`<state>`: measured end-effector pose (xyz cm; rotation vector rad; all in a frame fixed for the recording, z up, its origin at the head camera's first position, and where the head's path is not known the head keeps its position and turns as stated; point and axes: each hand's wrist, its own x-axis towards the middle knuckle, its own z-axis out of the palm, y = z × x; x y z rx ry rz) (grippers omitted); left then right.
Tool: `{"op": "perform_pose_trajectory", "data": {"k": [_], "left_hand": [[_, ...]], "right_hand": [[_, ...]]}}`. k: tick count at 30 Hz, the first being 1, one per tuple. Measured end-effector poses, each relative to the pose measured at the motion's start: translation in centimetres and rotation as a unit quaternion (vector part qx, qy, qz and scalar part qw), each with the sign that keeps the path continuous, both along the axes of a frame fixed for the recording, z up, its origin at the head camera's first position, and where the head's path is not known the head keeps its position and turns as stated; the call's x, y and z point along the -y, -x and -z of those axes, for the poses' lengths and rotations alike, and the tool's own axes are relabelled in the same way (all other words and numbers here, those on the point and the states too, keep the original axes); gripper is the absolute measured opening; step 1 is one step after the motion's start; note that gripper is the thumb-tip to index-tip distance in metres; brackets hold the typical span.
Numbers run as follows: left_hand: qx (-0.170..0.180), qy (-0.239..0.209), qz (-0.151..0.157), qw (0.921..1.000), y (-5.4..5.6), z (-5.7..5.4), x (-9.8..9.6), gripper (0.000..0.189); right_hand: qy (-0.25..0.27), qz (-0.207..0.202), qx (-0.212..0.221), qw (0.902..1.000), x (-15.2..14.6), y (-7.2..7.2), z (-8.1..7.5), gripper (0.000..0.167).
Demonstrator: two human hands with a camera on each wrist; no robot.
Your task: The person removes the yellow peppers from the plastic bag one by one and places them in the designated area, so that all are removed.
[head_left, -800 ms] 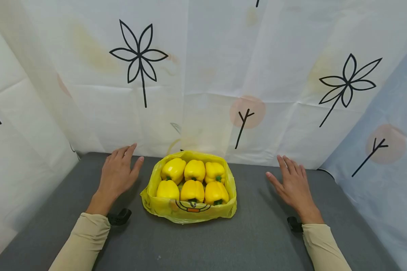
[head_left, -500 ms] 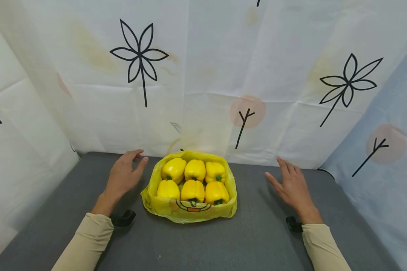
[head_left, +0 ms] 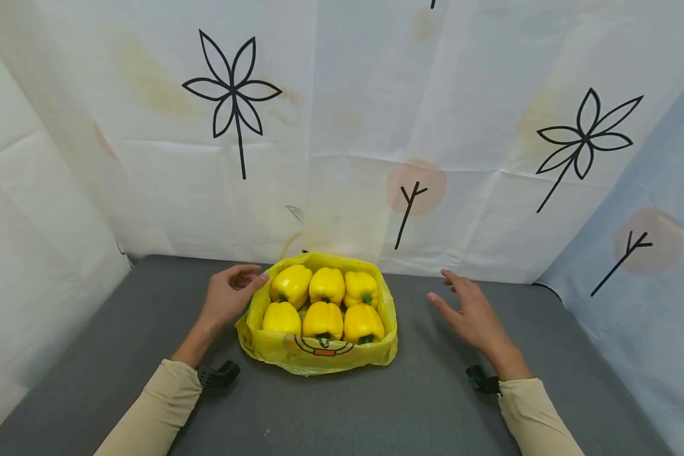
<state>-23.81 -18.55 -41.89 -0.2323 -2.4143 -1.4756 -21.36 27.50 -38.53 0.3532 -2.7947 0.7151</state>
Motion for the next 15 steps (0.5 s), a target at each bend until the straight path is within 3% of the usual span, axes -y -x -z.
{"op": "perform_pose_trajectory", "data": {"k": [5, 9, 15], "left_hand": [[0.03, -0.02, 0.006, 0.9993, 0.1, 0.7, -0.3, 0.04], [0.05, -0.064, 0.008, 0.9966, 0.1, 1.0, -0.4, 0.039], [0.057, -0.113, 0.015, 0.9919, 0.3, 1.6, -0.3, 0.035]], "right_hand": [[0.009, -0.019, 0.006, 0.9998, 0.7, -0.4, -0.3, 0.068], [0.013, -0.029, 0.009, 0.9995, 1.3, -0.6, -0.6, 0.067], [0.018, -0.041, 0.008, 0.999, 2.0, -1.0, -0.8, 0.067]]}}
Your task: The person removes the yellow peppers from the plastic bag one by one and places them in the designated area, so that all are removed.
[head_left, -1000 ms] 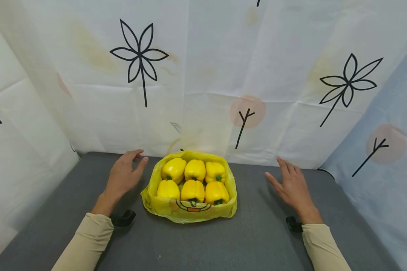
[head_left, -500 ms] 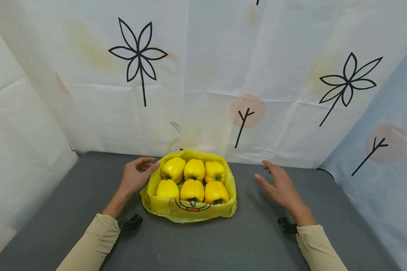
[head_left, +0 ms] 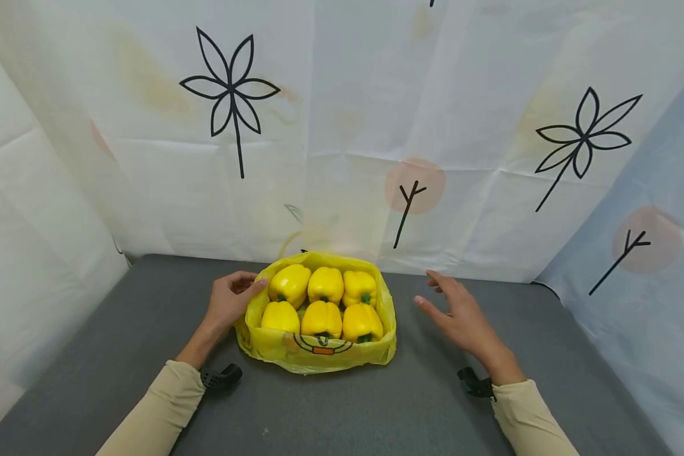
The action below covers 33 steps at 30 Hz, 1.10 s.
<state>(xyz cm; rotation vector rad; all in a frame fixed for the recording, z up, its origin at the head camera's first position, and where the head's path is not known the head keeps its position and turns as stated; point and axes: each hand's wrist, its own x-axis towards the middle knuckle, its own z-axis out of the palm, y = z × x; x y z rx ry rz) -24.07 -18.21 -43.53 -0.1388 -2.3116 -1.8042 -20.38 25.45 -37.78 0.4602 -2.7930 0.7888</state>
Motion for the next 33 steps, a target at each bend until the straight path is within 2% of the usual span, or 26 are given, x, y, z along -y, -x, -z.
{"op": "perform_pose_trajectory", "data": {"k": [8, 17, 33], "left_hand": [[-0.016, -0.025, 0.009, 0.9995, 0.3, 1.0, 0.2, 0.032], [-0.019, -0.053, 0.014, 0.9983, 0.6, 1.6, 0.2, 0.036], [-0.018, -0.122, 0.022, 0.9921, 0.6, 2.2, 0.3, 0.033]], "right_hand": [[0.033, -0.032, -0.015, 0.9988, 0.6, -0.4, -0.1, 0.061], [0.06, -0.051, -0.029, 0.9965, 0.9, -0.8, -0.6, 0.058], [0.103, -0.076, -0.001, 0.9918, 1.4, -0.8, -1.5, 0.064]]}}
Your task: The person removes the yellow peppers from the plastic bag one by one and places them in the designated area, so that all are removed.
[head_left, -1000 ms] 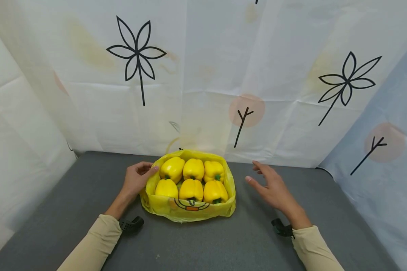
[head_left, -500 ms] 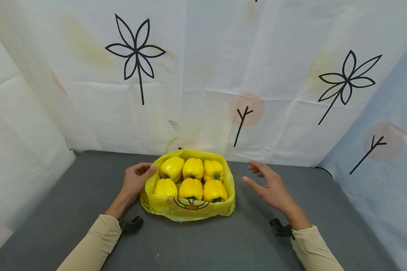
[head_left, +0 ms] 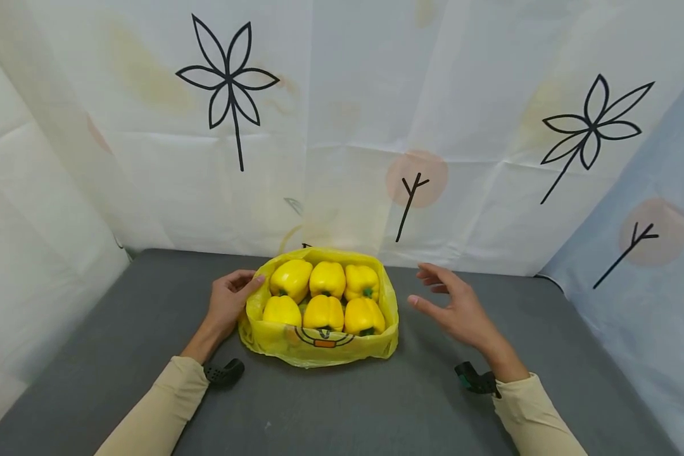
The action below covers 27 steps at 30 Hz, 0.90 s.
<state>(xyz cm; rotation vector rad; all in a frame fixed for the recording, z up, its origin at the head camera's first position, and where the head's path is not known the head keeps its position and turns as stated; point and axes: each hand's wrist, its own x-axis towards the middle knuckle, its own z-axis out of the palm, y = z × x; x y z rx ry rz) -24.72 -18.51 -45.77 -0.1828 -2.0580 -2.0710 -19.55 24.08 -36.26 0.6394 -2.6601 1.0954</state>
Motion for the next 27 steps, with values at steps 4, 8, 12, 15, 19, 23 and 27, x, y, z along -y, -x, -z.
{"op": "perform_pose_trajectory", "data": {"k": [4, 8, 12, 15, 19, 23, 27], "left_hand": [[0.008, -0.006, -0.003, 0.9999, 0.1, -0.1, -0.1, 0.036], [0.01, -0.003, -0.003, 0.9999, 0.1, -0.3, -0.2, 0.036], [0.013, 0.002, -0.003, 0.9999, 0.0, -0.3, -0.2, 0.037], [0.013, 0.004, -0.003, 0.9999, 0.0, -0.3, -0.2, 0.037], [0.009, 0.003, 0.002, 1.0, 0.1, -0.3, -0.1, 0.035], [0.005, 0.001, 0.007, 1.0, 0.2, -0.1, 0.1, 0.032], [0.008, 0.008, 0.008, 0.9999, 0.2, 0.0, 0.1, 0.03]], "right_hand": [[0.026, -0.02, 0.013, 0.9994, -0.2, 0.2, -0.6, 0.063], [0.056, -0.046, 0.034, 0.9968, 0.0, 0.5, -1.2, 0.062], [0.089, -0.076, 0.066, 0.9909, 0.9, 0.9, -1.8, 0.063], [0.111, -0.099, 0.082, 0.9855, 1.8, 1.2, -2.1, 0.064], [0.129, -0.123, 0.093, 0.9796, 2.8, 1.4, -2.1, 0.066], [0.14, -0.139, 0.106, 0.9747, 3.5, 1.4, -1.9, 0.066], [0.143, -0.148, 0.121, 0.9712, 3.8, 1.3, -1.3, 0.066]]}}
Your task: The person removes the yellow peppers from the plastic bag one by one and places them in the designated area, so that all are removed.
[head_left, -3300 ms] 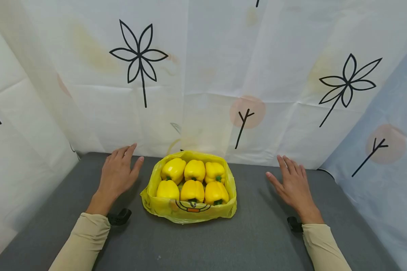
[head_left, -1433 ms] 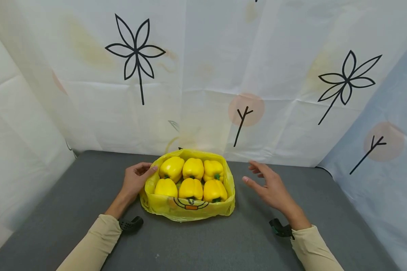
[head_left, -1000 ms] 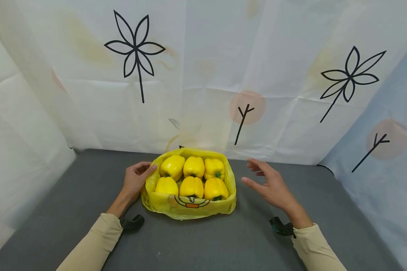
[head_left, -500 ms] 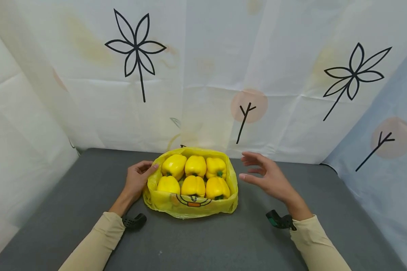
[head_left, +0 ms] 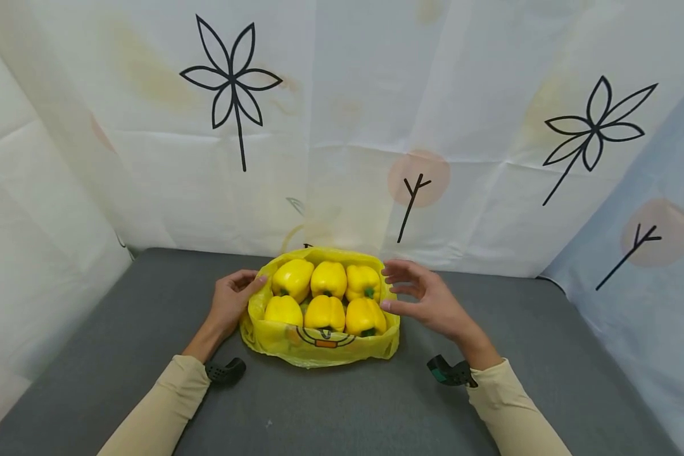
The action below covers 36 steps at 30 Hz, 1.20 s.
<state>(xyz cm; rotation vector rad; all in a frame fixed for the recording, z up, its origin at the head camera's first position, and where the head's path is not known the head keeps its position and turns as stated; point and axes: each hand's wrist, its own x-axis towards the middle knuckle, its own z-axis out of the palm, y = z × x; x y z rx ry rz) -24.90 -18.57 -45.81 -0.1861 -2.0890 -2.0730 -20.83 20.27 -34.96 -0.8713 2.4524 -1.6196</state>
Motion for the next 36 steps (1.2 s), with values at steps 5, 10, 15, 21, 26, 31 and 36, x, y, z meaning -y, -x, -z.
{"op": "perform_pose_trajectory", "data": {"k": [5, 10, 15, 21, 26, 31, 36], "left_hand": [[0.004, 0.001, 0.002, 1.0, 0.0, 0.0, -0.1, 0.036], [0.002, 0.004, 0.003, 1.0, 0.0, 0.0, 0.0, 0.038], [0.005, 0.007, 0.004, 1.0, 0.0, 0.0, 0.0, 0.037], [0.004, 0.007, 0.001, 1.0, 0.0, -0.1, 0.0, 0.037], [0.002, 0.012, 0.0, 0.9999, 0.1, -0.1, 0.0, 0.038], [0.0, 0.008, 0.003, 1.0, 0.1, 0.0, 0.0, 0.037], [0.006, 0.003, 0.003, 1.0, 0.1, 0.1, 0.0, 0.035]], "right_hand": [[-0.001, -0.007, 0.012, 0.9999, 0.5, 0.0, 0.8, 0.066], [-0.001, -0.007, 0.031, 0.9995, 1.1, 0.1, 1.5, 0.067], [-0.015, -0.012, 0.039, 0.9991, 1.3, 0.2, 2.0, 0.069], [-0.059, -0.009, 0.02, 0.998, 1.2, 0.4, 2.5, 0.067], [-0.085, -0.006, 0.023, 0.9961, 1.2, 0.6, 2.7, 0.066], [-0.107, -0.003, 0.027, 0.9939, 1.2, 0.8, 3.2, 0.066], [-0.119, 0.004, 0.03, 0.9925, 1.0, 0.9, 3.6, 0.067]]}}
